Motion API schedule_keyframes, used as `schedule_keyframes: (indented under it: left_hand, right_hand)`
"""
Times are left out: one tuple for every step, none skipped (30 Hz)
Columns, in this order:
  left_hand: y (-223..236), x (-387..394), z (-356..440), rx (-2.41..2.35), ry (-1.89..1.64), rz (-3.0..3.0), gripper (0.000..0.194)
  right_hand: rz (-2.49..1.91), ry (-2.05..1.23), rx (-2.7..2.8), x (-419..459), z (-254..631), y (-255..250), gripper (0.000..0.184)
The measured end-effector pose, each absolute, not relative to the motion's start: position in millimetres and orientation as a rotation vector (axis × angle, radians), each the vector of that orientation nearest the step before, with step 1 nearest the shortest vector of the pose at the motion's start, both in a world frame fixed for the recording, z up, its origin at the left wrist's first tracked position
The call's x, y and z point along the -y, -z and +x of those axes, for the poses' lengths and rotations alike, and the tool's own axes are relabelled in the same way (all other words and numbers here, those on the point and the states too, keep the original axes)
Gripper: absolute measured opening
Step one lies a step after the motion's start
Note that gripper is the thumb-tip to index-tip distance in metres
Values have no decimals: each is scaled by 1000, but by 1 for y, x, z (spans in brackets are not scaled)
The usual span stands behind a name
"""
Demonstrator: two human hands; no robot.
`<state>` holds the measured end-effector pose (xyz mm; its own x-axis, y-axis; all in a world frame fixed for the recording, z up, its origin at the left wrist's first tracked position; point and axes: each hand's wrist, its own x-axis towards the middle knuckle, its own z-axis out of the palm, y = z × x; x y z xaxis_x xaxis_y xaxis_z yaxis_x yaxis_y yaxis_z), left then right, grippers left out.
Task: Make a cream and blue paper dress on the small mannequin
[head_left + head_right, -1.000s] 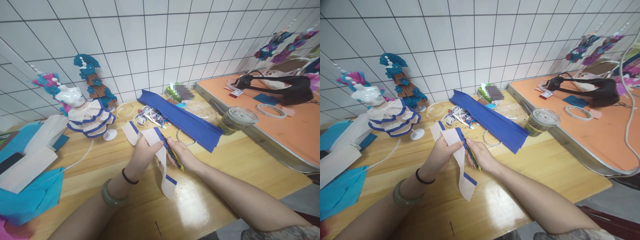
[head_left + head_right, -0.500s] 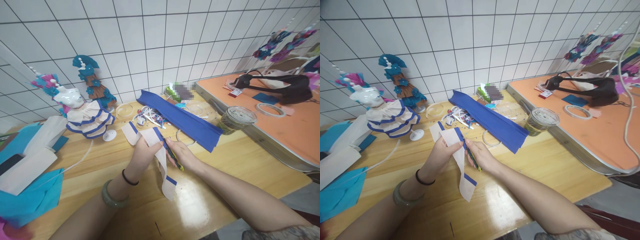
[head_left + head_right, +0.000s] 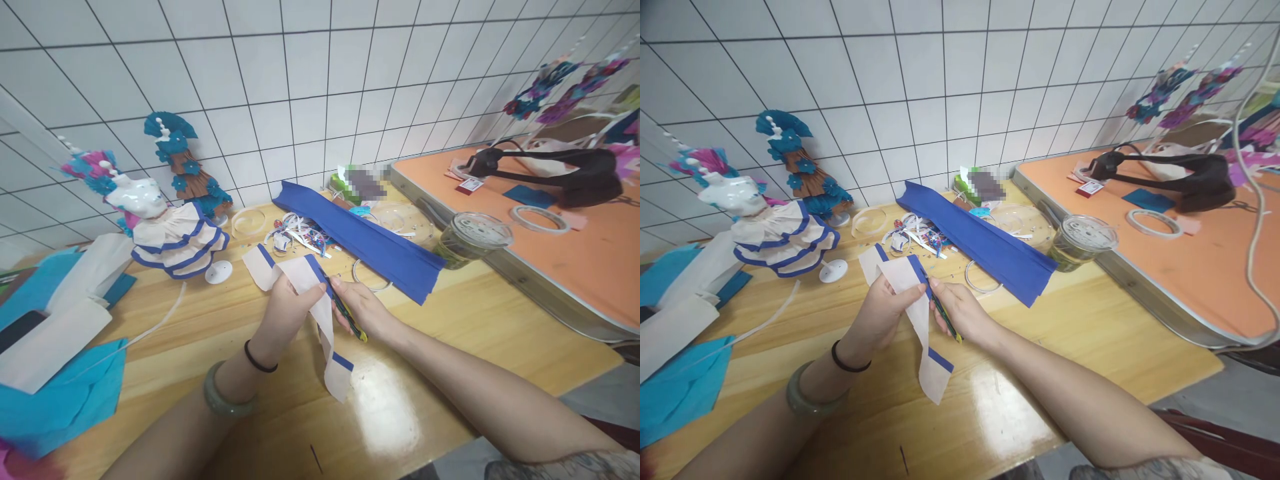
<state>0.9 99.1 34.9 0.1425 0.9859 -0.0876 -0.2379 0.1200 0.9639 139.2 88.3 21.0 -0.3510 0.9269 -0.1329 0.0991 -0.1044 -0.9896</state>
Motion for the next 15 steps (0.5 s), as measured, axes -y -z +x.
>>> schedule_keyframes:
  left_hand:
    - [-35, -99, 1, -981, -1144, 1011, 24]
    - [-35, -99, 1, -980, -1143, 1012, 23]
    - [-35, -99, 1, -979, -1141, 1014, 23]
    - [-35, -99, 1, -978, -1140, 1016, 23]
    - [-35, -99, 1, -977, -1141, 1016, 23]
    - [-34, -99, 1, -976, -1143, 1018, 23]
    - [-34, -99, 1, -973, -1144, 1019, 23]
    - [-34, -100, 1, -968, -1142, 1018, 23]
    - [-34, -100, 1, -962, -1138, 1016, 23]
    - [-34, -99, 1, -957, -1136, 1013, 23]
    - [-34, -99, 1, -954, -1135, 1009, 23]
    - [-34, -99, 1, -953, -1137, 1004, 24]
    - [-34, -99, 1, -953, -1142, 1001, 24]
    - [-34, -99, 1, -954, -1146, 1001, 24]
    - [-35, -99, 1, -957, -1148, 1004, 24]
  right_hand:
    - [-1168, -1525, 1485, -88, 139, -21, 52]
    - [-1170, -1516, 1492, -89, 139, -21, 52]
    - [-1170, -1511, 1498, -89, 139, -21, 52]
    - [-1170, -1508, 1502, -89, 139, -21, 53]
    - [-1170, -1508, 1505, -89, 139, -21, 53]
    - [-1168, -1509, 1506, -89, 139, -21, 54]
    - [-1167, -1511, 1507, -89, 139, -21, 54]
    - [-1168, -1514, 1506, -89, 139, -21, 55]
    - [-1170, -1515, 1506, -89, 139, -21, 55]
    - [-1173, -1515, 1505, -89, 139, -21, 55]
    - [-1175, -1514, 1505, -89, 139, -21, 55]
    - [-1176, -1513, 1506, -89, 139, -21, 54]
    - [-1177, -1510, 1505, -89, 139, -21, 54]
    - [-1176, -1507, 1505, -89, 139, -21, 54]
    - [-1175, -1503, 1505, -89, 139, -20, 54]
